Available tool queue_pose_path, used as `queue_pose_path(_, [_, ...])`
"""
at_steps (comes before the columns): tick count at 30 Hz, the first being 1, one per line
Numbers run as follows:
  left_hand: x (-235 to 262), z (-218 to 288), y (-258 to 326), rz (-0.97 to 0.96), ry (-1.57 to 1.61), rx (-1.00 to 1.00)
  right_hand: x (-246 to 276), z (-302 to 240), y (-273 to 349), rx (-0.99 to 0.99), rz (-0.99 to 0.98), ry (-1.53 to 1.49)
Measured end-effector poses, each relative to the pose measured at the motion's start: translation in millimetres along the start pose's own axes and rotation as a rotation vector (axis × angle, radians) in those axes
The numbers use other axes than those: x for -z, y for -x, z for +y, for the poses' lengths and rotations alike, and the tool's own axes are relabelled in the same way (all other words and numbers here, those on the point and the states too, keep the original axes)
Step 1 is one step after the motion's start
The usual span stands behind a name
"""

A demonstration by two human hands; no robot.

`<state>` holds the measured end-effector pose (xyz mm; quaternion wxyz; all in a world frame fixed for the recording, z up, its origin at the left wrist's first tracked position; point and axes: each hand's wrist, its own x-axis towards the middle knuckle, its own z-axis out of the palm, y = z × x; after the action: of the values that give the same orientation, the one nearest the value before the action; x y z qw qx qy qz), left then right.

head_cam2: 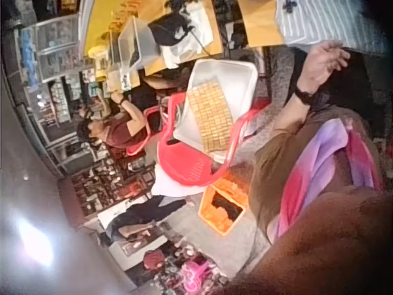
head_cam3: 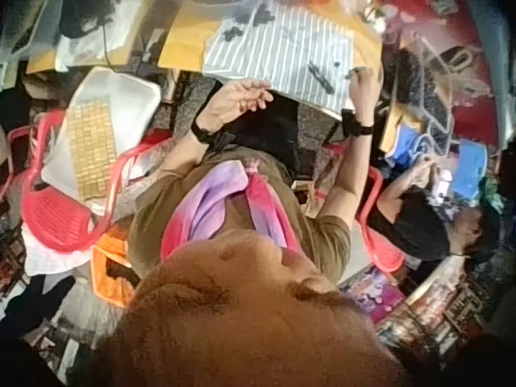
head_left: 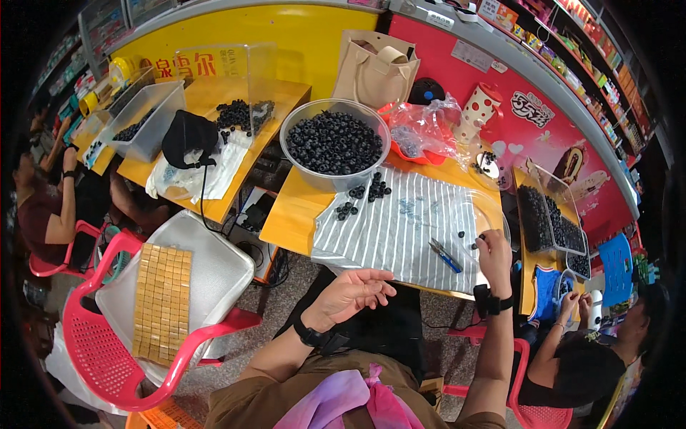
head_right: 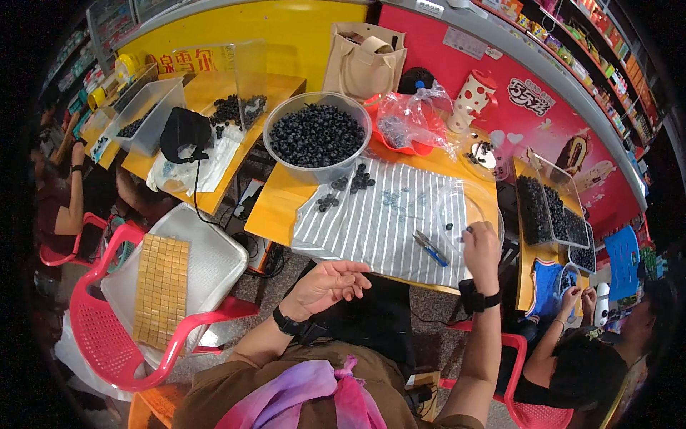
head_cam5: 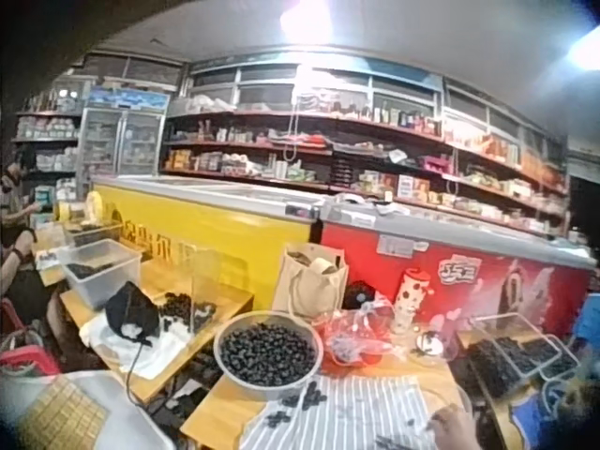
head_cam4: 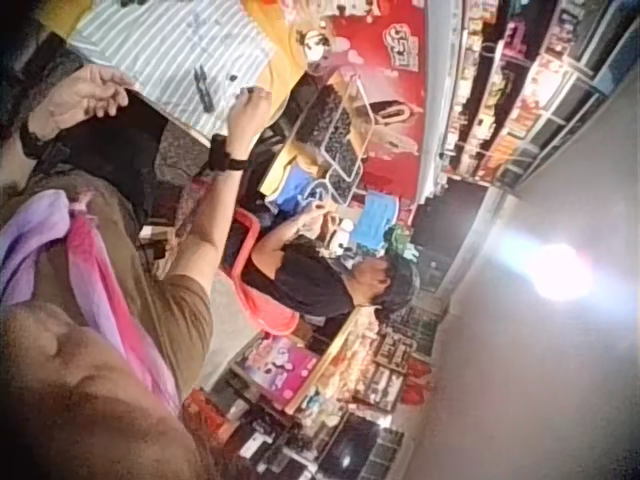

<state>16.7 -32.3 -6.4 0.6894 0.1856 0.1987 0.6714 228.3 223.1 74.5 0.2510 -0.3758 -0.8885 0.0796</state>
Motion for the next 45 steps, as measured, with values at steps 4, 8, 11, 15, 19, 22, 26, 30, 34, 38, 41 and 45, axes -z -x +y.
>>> queue_pose_path(4, [6,4,3,0.005,0.044,-0.015,-13,28,-16,-0.054,-0.187,0.062])
queue_pose_path(8, [12,9,5,0.052,0.064,-0.029,-15,-30,-18,0.026,0.031,0.006])
queue_pose_path(11, [16,10,9,0.061,0.102,-0.052,-35,-94,-24,0.186,-0.181,-0.339])
queue_pose_path(15, [21,12,12,0.079,0.125,-0.083,-76,-162,-38,0.431,-0.284,-0.256])
queue_pose_path(19, [25,17,18,0.090,0.149,-0.110,-111,-185,-53,0.445,-0.278,-0.113])
queue_pose_path(22, [33,17,24,0.083,0.176,-0.141,-127,-186,-55,0.458,-0.303,-0.017])
queue_pose_path(26, [37,15,24,0.118,0.195,-0.171,-102,-189,-41,0.422,-0.328,-0.169])
queue_pose_path(30, [29,9,16,0.055,0.268,-0.244,-57,-190,12,0.377,-0.349,-0.531])
queue_pose_path(34, [13,2,15,0.075,0.209,-0.214,-54,-185,69,0.288,-0.166,-0.493])
queue_pose_path(38, [13,-10,8,0.118,0.213,-0.113,-61,-171,90,0.243,-0.006,-0.492])
queue_pose_path(41, [3,-12,4,0.189,0.183,-0.101,-57,-153,90,0.169,0.011,-0.633])
queue_pose_path(45, [0,-13,-1,0.193,0.076,-0.173,-59,-107,73,0.028,0.179,-0.411])
